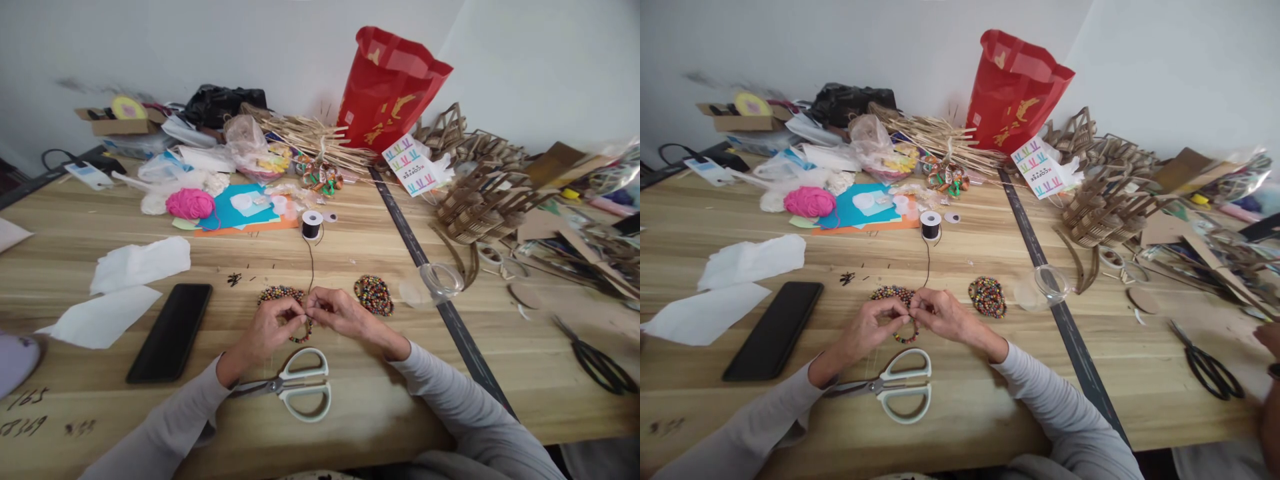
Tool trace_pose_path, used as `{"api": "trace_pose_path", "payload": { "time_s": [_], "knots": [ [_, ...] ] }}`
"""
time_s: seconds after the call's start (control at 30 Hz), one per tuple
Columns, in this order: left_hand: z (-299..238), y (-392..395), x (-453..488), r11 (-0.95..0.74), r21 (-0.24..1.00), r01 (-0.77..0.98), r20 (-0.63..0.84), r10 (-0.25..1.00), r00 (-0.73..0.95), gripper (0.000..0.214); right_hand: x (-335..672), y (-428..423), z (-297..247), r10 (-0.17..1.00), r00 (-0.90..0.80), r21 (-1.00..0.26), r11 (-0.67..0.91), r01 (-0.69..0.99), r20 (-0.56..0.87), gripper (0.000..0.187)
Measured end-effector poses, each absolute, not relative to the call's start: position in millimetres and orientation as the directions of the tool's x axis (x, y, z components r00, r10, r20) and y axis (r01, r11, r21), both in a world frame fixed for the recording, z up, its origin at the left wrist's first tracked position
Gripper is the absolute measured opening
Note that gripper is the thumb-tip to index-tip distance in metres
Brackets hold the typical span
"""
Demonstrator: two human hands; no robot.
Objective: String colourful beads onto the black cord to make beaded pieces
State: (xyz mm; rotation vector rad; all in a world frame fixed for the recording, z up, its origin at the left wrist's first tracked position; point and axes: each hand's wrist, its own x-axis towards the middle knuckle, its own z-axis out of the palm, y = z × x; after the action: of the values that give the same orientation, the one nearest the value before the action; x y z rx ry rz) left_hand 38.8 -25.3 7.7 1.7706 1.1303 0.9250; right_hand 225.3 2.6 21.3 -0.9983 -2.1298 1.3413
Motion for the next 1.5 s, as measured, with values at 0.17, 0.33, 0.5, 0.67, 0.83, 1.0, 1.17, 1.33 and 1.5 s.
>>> {"api": "trace_pose_path", "payload": {
  "time_s": [0.17, 0.33, 0.5, 0.67, 0.83, 1.0, 1.17, 1.33, 1.5],
  "knots": [
    [8.9, -25.0, 39.4, -0.212, 0.936, 0.279, 0.113, 0.936, 0.333, 0.012, 225.8, 3.4, 20.3, 0.763, -0.646, -0.890, 0.291, 0.351, -0.005, 0.011],
    [8.3, -23.0, 37.8, -0.092, 0.970, 0.227, 0.014, 0.946, 0.323, 0.012, 227.7, 7.1, 23.1, 0.797, -0.602, -0.887, 0.310, 0.343, 0.045, 0.007],
    [1.7, -18.4, 34.6, 0.024, 0.993, 0.116, -0.062, 0.938, 0.342, 0.018, 230.2, 9.0, 27.7, 0.831, -0.487, -0.829, 0.457, 0.322, 0.269, 0.011],
    [3.4, -16.4, 33.4, 0.092, 0.993, 0.078, -0.113, 0.939, 0.326, 0.019, 229.2, 5.5, 28.6, 0.808, -0.546, -0.788, 0.478, 0.387, 0.221, 0.006],
    [8.2, -17.6, 34.7, 0.104, 0.992, 0.069, -0.121, 0.943, 0.311, 0.018, 223.5, 2.8, 21.8, 0.807, -0.588, -0.871, 0.328, 0.366, 0.057, 0.016],
    [3.3, -16.2, 35.6, 0.092, 0.994, 0.055, -0.105, 0.942, 0.318, 0.021, 219.2, 0.3, 23.0, 0.813, -0.582, -0.913, 0.257, 0.318, 0.026, 0.018],
    [2.6, -15.7, 35.4, 0.095, 0.995, 0.043, -0.104, 0.945, 0.310, 0.020, 219.3, 0.5, 22.1, 0.816, -0.578, -0.928, 0.229, 0.295, 0.017, 0.019],
    [-0.1, -15.8, 34.3, 0.113, 0.994, -0.010, -0.105, 0.948, 0.299, 0.018, 220.3, 1.9, 19.3, 0.814, -0.579, -0.935, 0.231, 0.268, 0.035, 0.023],
    [-8.2, -14.5, 32.9, 0.148, 0.987, -0.070, -0.121, 0.949, 0.292, 0.018, 219.0, 1.7, 19.3, 0.827, -0.562, -0.950, 0.202, 0.238, 0.035, 0.026]
  ]
}}
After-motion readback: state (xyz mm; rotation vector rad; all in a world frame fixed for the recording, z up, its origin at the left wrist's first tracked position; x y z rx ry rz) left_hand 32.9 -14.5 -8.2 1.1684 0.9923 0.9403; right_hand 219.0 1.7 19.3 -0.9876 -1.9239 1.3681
